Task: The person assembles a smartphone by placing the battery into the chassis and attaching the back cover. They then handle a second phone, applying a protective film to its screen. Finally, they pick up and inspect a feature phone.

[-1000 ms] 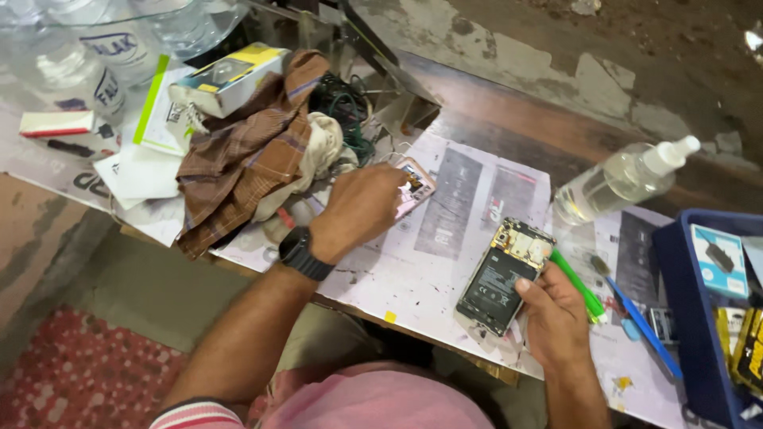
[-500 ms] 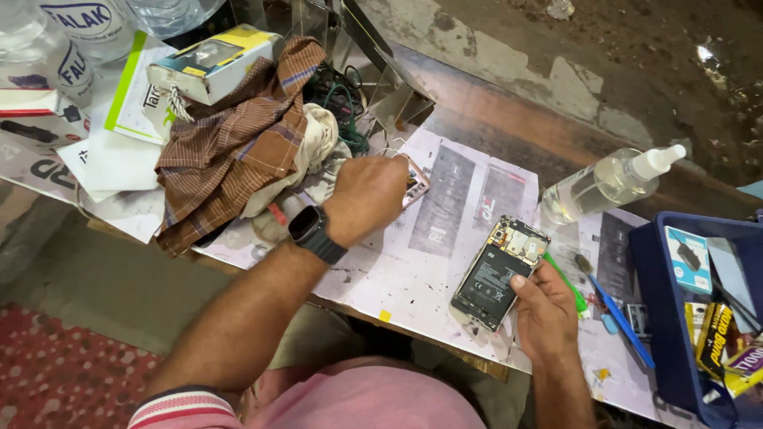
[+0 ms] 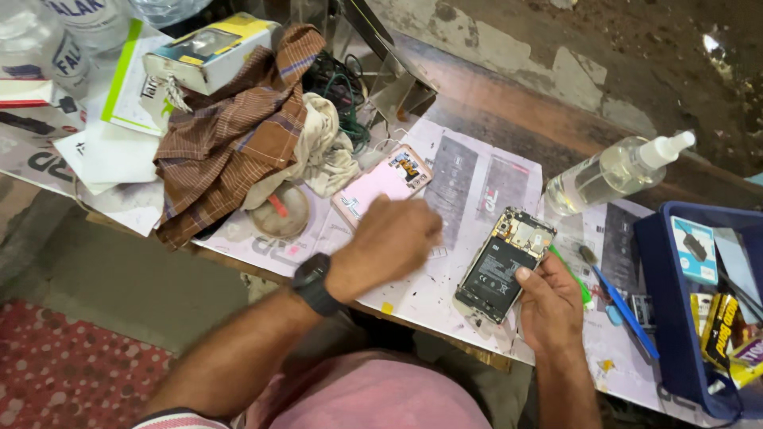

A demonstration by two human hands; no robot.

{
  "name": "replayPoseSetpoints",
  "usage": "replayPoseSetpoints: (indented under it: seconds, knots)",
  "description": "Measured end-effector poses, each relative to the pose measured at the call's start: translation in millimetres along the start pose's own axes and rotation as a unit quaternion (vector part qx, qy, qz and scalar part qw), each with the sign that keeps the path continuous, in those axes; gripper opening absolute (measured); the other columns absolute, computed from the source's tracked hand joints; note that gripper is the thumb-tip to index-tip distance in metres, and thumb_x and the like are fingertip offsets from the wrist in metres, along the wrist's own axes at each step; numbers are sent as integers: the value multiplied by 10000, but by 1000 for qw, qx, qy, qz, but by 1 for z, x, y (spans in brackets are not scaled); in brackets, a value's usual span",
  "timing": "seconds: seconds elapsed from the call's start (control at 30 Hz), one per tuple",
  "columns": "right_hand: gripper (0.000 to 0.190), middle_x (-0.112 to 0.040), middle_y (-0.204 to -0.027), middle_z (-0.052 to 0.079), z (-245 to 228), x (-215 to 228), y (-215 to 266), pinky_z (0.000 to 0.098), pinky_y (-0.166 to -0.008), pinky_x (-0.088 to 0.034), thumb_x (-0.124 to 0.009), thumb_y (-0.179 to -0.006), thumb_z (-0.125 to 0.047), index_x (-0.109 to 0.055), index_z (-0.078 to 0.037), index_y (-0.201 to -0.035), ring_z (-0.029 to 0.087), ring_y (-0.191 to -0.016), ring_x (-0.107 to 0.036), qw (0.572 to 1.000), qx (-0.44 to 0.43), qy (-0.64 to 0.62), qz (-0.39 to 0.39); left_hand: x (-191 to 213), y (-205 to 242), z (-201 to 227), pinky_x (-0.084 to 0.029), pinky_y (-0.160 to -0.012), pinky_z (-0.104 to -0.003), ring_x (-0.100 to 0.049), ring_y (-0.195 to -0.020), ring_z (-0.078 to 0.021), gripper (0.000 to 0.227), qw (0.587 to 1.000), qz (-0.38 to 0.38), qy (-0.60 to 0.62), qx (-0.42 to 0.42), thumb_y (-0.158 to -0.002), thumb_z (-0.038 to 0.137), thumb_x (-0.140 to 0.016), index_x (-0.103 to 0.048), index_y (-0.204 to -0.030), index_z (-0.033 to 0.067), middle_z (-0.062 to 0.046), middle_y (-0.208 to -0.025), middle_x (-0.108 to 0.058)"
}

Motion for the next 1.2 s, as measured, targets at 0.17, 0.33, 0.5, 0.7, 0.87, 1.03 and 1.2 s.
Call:
replayPoseSetpoints:
  seconds: [0.17,0.33,0.5,0.7,0.87,1.03,1.2]
  knots:
    - [397,-694,-1220,159,3,4,0,348,-1009,-499,-610,-971,25,-570,102,-1359,202,-1101,-659,1000,2,-1,0,66,-7,-54,-506,-794,-499,-673,-888,-376,121,990,120,-65,44,-867,106,-671,-727,-956,46,-175,-940,-690]
    - [406,-692,-1238,151,0,0,1,344,-1018,-506,-603,-960,17,-570,98,-1357,204,-1124,-661,1000,6,5,-8,79,5,-75,-511,-838,-509,-669,-948,-401,146,991,68,-58,101,-854,97,-675,-723,-981,42,-189,-994,-690]
    - [421,-694,-1242,150,-1,-4,1,342,-1025,-502,-603,-960,11,-564,97,-1370,199,-1123,-663,1000,4,5,-13,66,8,-64,-521,-793,-508,-673,-903,-399,357,989,2,-94,111,-763,270,-809,-676,-963,5,-204,-967,-677]
    - [407,-700,-1221,153,-2,-1,1,338,-1007,-508,-603,-972,15,-569,103,-1367,194,-1097,-667,1000,5,7,-9,62,2,-51,-534,-717,-463,-691,-786,-363,507,982,22,-146,121,-614,286,-882,-660,-953,-20,-221,-893,-681]
    - [400,-702,-1205,146,-2,0,1,325,-987,-513,-604,-962,18,-574,98,-1352,186,-1079,-670,1000,2,-1,-8,66,-1,-38,-487,-703,-465,-695,-708,-322,257,976,68,-183,96,-656,197,-819,-701,-827,46,-156,-738,-699]
    - [387,-704,-1188,142,0,1,2,326,-976,-516,-613,-970,14,-578,97,-1347,187,-1059,-671,1000,2,-8,-12,71,3,-19,-457,-711,-501,-669,-671,-342,132,976,129,-177,16,-790,180,-744,-707,-759,57,-158,-686,-677]
    - [380,-705,-1176,130,-1,2,3,317,-984,-516,-607,-963,12,-582,90,-1334,172,-1057,-669,1000,7,4,-6,68,4,-15,-470,-675,-515,-660,-625,-364,147,977,132,-165,-2,-665,156,-721,-709,-736,29,-184,-667,-670]
Point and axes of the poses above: each hand's wrist, its own y-axis away from the middle knuckle, its own x-axis out of the back of the hand, z = x × y, the point moved 8 cm from there along -y, towards the middle knuckle
